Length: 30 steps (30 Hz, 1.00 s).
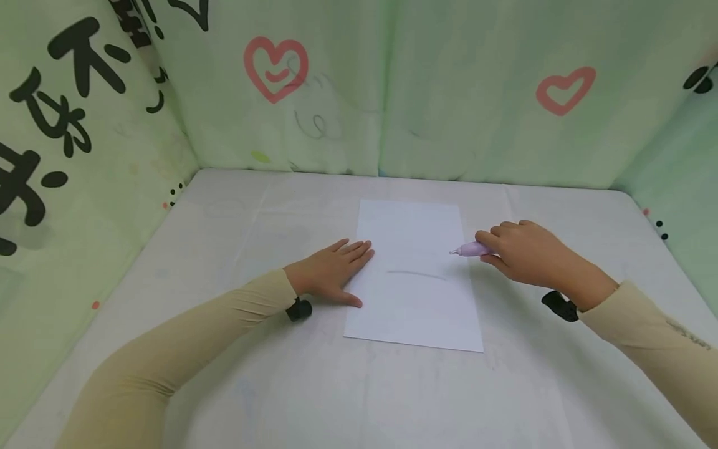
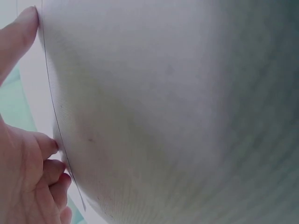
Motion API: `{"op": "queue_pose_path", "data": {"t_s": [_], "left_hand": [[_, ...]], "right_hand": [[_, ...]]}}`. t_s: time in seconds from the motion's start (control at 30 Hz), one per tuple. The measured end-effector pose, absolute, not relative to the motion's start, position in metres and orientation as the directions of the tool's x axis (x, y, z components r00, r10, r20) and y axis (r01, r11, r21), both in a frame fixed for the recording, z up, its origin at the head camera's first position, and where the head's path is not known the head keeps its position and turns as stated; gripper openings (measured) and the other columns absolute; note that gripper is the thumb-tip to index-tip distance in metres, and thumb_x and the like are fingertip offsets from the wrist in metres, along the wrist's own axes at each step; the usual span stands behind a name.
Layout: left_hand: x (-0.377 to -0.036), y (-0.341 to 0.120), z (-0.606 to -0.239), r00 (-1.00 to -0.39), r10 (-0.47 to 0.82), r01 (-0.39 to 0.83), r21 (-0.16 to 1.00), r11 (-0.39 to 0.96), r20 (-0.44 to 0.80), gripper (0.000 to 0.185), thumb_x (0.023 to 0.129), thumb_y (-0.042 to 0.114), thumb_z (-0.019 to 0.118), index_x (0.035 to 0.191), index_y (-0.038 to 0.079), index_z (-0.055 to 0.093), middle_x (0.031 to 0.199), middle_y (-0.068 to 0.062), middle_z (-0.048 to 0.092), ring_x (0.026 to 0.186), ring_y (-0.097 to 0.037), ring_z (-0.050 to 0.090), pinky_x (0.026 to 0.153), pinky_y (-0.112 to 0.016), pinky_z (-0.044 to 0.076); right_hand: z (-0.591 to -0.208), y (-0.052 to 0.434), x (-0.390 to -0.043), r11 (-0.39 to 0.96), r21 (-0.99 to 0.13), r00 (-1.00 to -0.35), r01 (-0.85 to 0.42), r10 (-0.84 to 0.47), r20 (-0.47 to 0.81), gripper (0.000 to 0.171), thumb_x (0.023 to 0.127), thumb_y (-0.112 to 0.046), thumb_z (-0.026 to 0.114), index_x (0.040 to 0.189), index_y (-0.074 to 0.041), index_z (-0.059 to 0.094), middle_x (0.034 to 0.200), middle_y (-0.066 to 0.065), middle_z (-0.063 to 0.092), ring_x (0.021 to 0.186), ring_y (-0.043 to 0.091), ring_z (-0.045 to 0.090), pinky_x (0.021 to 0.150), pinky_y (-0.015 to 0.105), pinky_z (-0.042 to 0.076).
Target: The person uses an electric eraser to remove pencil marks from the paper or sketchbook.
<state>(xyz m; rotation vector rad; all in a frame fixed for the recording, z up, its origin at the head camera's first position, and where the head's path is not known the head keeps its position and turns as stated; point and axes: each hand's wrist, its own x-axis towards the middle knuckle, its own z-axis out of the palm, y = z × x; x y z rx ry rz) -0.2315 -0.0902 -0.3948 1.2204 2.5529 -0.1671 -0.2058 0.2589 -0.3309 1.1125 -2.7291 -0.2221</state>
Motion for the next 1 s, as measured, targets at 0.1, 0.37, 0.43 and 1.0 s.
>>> {"op": "queue_pose_path", "data": {"t_s": [0.1, 0.37, 0.43, 1.0], "left_hand": [[-0.232, -0.09, -0.393, -0.593, 0.738, 0.774, 0.025, 0.633, -0.321, 0.1, 0.085, 0.068, 0.047, 0.152, 0.007, 0.006, 0.16, -0.01, 0.004, 0.148, -0.023, 0.007, 0.121, -0.04, 0.004], [-0.232, -0.091, -0.395, -0.591, 0.743, 0.778, 0.021, 0.628, -0.315, 0.1, 0.085, 0.069, 0.046, 0.152, 0.007, 0.006, 0.16, -0.01, 0.004, 0.148, -0.023, 0.007, 0.121, -0.04, 0.004], [-0.232, -0.091, -0.396, -0.586, 0.748, 0.781, 0.026, 0.623, -0.311, 0.099, 0.085, 0.068, 0.046, 0.152, 0.006, 0.007, 0.16, -0.011, 0.005, 0.148, -0.023, 0.008, 0.121, -0.04, 0.005], [-0.234, -0.092, -0.4, -0.58, 0.76, 0.791, 0.022, 0.612, -0.295, 0.1, 0.085, 0.069, 0.046, 0.152, 0.006, 0.007, 0.16, -0.01, 0.005, 0.148, -0.023, 0.009, 0.121, -0.04, 0.005]], "right_hand": [[-0.338, 0.262, -0.202, 0.702, 0.204, -0.694, -0.683, -0.71, 0.121, 0.024, 0.08, -0.019, 0.073, 0.091, -0.007, 0.055, 0.068, 0.001, 0.055, 0.06, 0.014, 0.047, 0.054, 0.031, 0.04], [-0.358, 0.266, -0.195, 0.703, 0.198, -0.695, -0.683, -0.709, 0.123, 0.024, 0.079, -0.02, 0.074, 0.084, -0.007, 0.055, 0.066, 0.001, 0.053, 0.06, 0.014, 0.045, 0.054, 0.027, 0.034], [-0.362, 0.266, -0.194, 0.705, 0.187, -0.699, -0.684, -0.707, 0.106, 0.024, 0.079, -0.02, 0.074, 0.084, -0.007, 0.055, 0.066, 0.0, 0.053, 0.06, 0.014, 0.045, 0.054, 0.028, 0.035], [-0.382, 0.267, -0.202, 0.649, 0.169, -0.638, -0.742, -0.76, 0.119, 0.023, 0.079, -0.018, 0.073, 0.083, -0.008, 0.052, 0.063, -0.003, 0.047, 0.059, 0.012, 0.045, 0.058, 0.031, 0.042]]}}
